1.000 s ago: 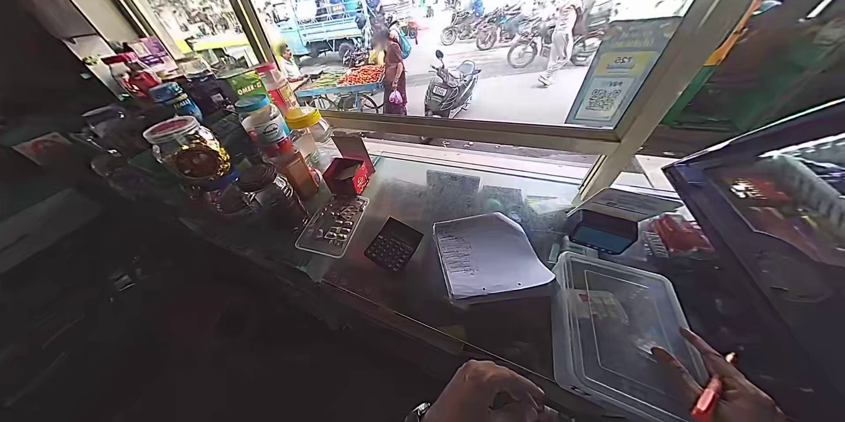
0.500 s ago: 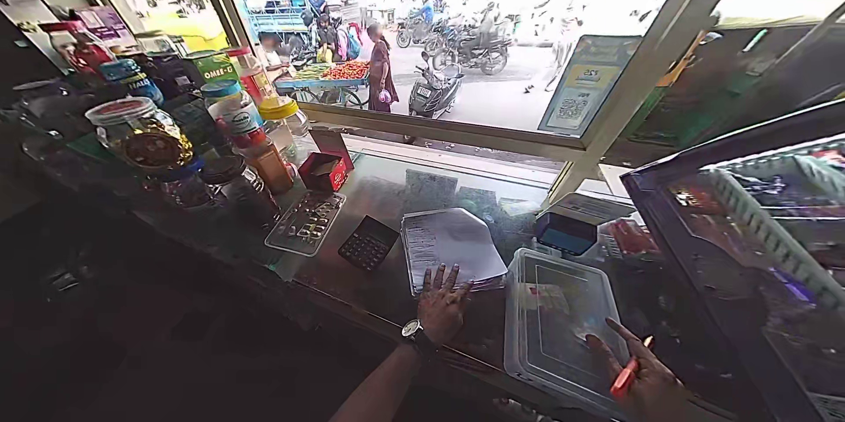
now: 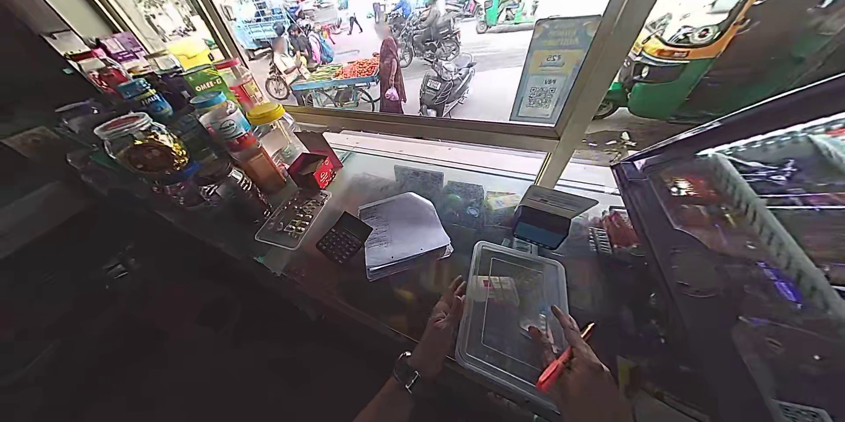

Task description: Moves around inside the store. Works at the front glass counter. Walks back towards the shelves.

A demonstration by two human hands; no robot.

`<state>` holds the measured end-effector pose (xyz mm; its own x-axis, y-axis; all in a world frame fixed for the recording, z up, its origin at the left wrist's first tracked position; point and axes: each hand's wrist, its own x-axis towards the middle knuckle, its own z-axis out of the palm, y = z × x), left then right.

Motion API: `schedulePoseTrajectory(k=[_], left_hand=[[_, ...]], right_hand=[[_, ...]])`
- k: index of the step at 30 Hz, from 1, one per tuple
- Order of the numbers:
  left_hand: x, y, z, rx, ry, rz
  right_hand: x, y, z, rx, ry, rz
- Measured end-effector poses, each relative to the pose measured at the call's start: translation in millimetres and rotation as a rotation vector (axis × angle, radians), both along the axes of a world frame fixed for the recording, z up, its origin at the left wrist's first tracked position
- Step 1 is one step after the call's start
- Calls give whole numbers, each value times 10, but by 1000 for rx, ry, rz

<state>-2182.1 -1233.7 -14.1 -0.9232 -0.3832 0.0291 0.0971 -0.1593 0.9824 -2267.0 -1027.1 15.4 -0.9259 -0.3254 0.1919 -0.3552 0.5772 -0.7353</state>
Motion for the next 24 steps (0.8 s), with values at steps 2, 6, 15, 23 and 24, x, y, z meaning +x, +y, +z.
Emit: schedulePoseTrajectory(k=[2, 6, 15, 23, 24], left_hand=[[57, 233, 68, 142, -9, -37], [151, 346, 83, 184, -41, 72], [294, 323, 40, 190, -6, 228], [-99, -145, 175, -233, -288, 199], [-251, -251, 198, -296, -315, 192]], right_hand=[[-58, 7, -16, -91, 2, 58], [-110, -9, -90, -370, -168, 162], [-142, -186, -118, -419, -228, 241], [-159, -186, -134, -401, -215, 244], [-158, -185, -131, -399, -213, 243]])
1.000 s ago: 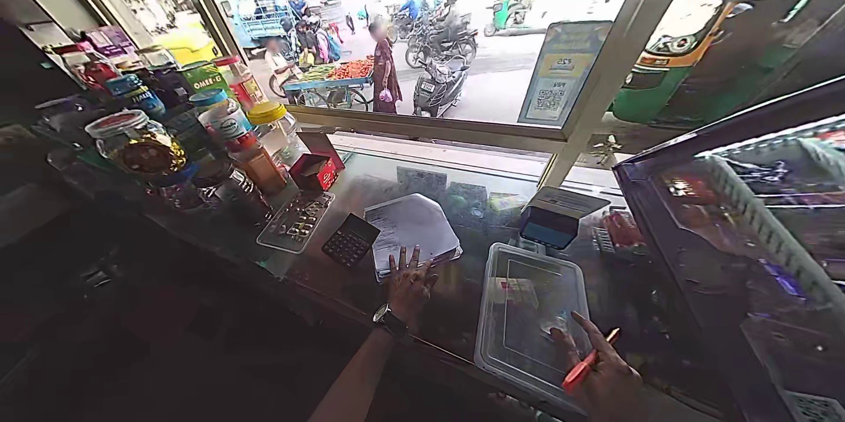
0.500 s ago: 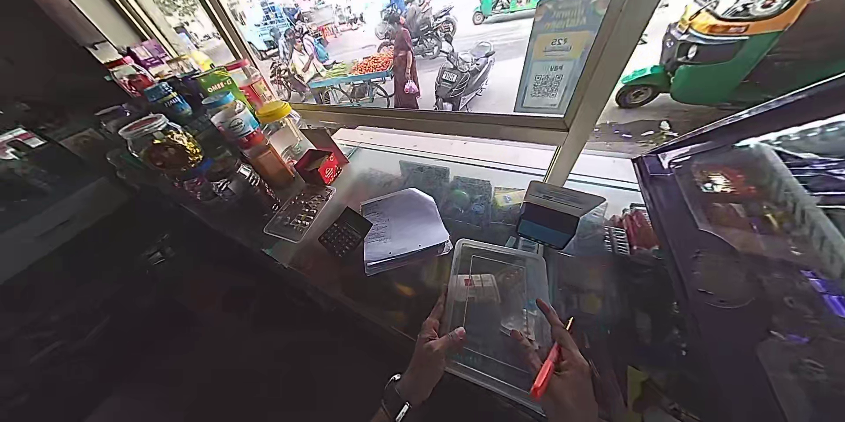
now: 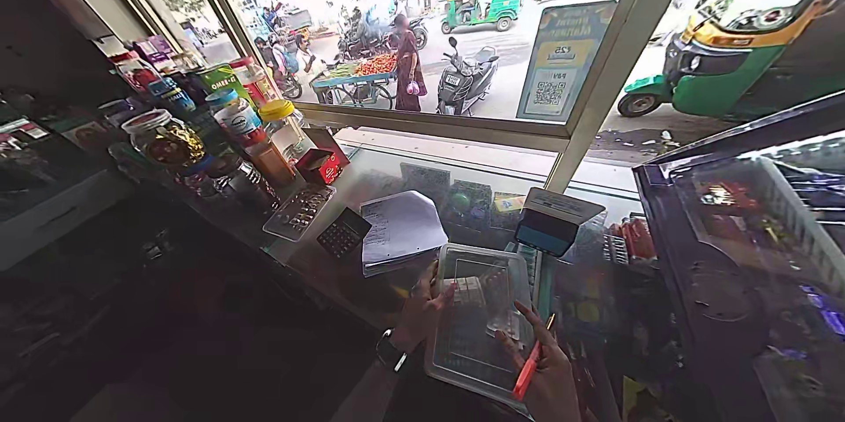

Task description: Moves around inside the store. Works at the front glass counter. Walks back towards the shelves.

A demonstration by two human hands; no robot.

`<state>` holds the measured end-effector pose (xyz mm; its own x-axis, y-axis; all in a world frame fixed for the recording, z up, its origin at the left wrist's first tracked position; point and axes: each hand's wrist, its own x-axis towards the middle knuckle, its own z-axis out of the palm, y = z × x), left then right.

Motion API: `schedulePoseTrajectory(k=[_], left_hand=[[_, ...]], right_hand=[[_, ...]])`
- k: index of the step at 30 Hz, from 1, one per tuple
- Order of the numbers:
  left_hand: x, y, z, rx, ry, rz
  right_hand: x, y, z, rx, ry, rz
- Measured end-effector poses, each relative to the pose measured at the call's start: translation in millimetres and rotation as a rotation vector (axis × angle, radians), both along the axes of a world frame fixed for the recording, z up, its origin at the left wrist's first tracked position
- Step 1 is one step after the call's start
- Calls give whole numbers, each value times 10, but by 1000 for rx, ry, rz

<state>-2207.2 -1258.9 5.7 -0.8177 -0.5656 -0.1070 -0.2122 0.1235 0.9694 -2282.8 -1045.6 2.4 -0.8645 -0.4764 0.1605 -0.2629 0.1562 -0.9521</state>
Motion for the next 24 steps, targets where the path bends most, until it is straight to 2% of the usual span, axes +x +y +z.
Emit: schedulePoseTrajectory(k=[6, 15, 17, 20, 22, 24], left_hand=[[-799, -375, 168, -285, -158, -101], [-927, -482, 254, -376, -261, -196], [-904, -436, 270, -527, -242, -176], [-879, -350, 202, -923, -172, -195], [-890, -342, 234, -1020, -150, -279], [-884, -357, 257, -1024, -175, -347]], right_hand=[[-18, -37, 4, -4, 2, -29], [10, -170, 48, 43, 23, -118], [1, -173, 25, 48, 25, -134], [-1, -146, -10, 64, 32, -138], [-8, -161, 8, 51, 38, -146], [7, -167, 6, 41, 29, -152]])
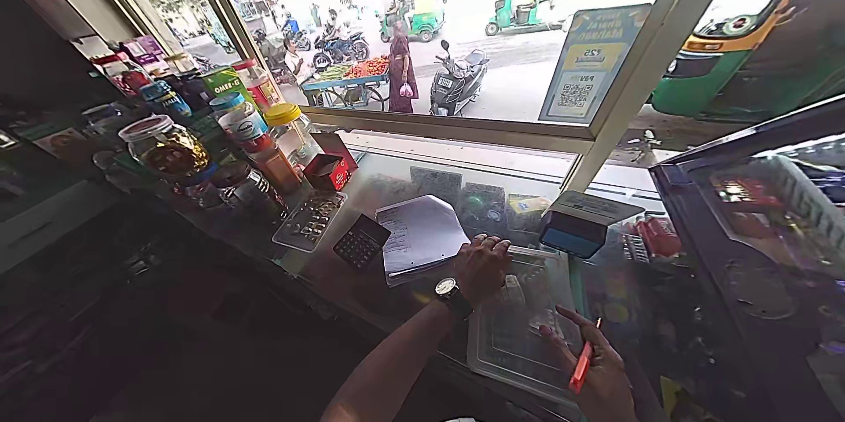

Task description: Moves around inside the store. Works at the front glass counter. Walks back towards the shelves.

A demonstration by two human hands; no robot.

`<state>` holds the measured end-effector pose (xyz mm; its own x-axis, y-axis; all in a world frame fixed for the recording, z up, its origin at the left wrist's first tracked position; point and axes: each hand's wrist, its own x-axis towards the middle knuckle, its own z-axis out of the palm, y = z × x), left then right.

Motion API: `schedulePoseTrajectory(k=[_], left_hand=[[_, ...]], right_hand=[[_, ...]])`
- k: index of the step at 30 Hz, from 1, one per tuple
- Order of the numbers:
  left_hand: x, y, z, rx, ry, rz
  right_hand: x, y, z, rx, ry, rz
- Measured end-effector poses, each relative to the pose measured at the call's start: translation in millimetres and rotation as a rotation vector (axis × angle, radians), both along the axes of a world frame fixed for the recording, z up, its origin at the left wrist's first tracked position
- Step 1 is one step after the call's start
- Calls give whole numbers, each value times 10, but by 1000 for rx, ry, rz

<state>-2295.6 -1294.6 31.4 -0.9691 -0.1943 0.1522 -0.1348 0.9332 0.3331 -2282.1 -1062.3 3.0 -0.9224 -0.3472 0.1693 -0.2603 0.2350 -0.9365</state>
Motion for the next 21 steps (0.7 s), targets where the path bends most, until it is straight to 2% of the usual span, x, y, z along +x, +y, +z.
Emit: schedulePoseTrajectory(k=[5, 8, 11, 21], left_hand=[[-39, 224, 312, -69, -237, 69], [-105, 351, 215, -97, -197, 93], [-123, 299, 127, -13, -209, 30], [-107, 203, 137, 87, -157, -6]], right_hand=[[47, -32, 33, 20, 21, -96], [39, -48, 42, 23, 40, -103], [30, -30, 10, 6, 23, -93], [35, -10, 24, -31, -20, -68]])
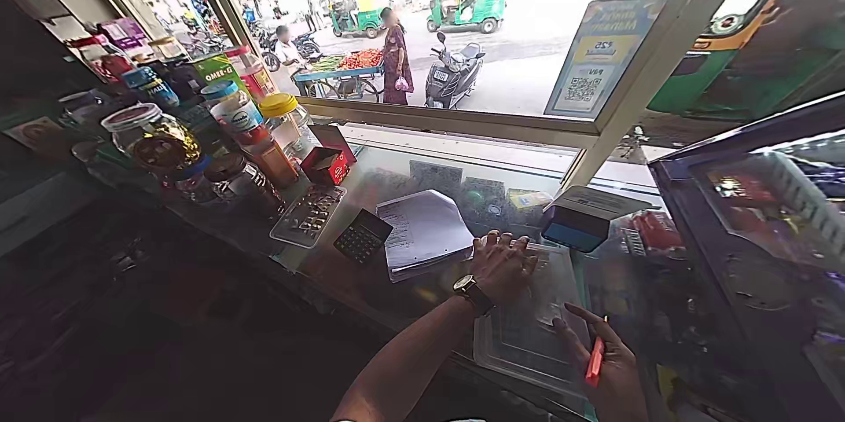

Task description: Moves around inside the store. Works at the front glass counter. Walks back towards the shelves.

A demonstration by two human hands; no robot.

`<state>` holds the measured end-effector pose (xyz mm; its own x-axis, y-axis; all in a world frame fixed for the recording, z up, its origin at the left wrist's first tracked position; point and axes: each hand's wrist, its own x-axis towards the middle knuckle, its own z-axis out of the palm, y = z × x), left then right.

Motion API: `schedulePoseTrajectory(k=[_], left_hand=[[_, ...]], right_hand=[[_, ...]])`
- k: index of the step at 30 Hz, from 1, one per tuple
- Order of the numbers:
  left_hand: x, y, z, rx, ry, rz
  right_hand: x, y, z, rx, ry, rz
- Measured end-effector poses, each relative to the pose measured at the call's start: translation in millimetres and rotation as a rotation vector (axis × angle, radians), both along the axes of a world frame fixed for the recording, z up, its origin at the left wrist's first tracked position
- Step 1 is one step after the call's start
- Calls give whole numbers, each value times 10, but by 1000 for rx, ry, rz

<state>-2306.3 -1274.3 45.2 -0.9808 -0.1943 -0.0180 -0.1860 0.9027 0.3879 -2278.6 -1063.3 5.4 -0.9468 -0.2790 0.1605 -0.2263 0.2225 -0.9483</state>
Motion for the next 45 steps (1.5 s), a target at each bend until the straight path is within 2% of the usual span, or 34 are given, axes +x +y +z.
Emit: schedulePoseTrajectory(k=[11, 18, 27, 30, 32, 33, 38, 45], left_hand=[[18, 10, 7, -7, 1, 9], [59, -2, 26, 130, 95, 43], [60, 3, 10, 127, 96, 27], [95, 61, -47, 6, 368, 103], [112, 60, -36, -120, 600, 99], [116, 58, -27, -151, 640, 71], [89, 56, 14, -44, 332, -75], [73, 45, -19, -83, 297, -109]], right_hand=[[-25, 7, -58, 41, 14, -19], [-18, 11, -49, 33, 10, -14], [-28, 20, -64, 30, 6, -4], [-25, 14, -54, 6, 19, -2], [-18, 17, -49, -18, 17, 12], [-18, 14, -52, -33, 11, 15], [-14, 12, -38, -31, -21, 5], [-18, 17, -60, -39, -7, 10]])
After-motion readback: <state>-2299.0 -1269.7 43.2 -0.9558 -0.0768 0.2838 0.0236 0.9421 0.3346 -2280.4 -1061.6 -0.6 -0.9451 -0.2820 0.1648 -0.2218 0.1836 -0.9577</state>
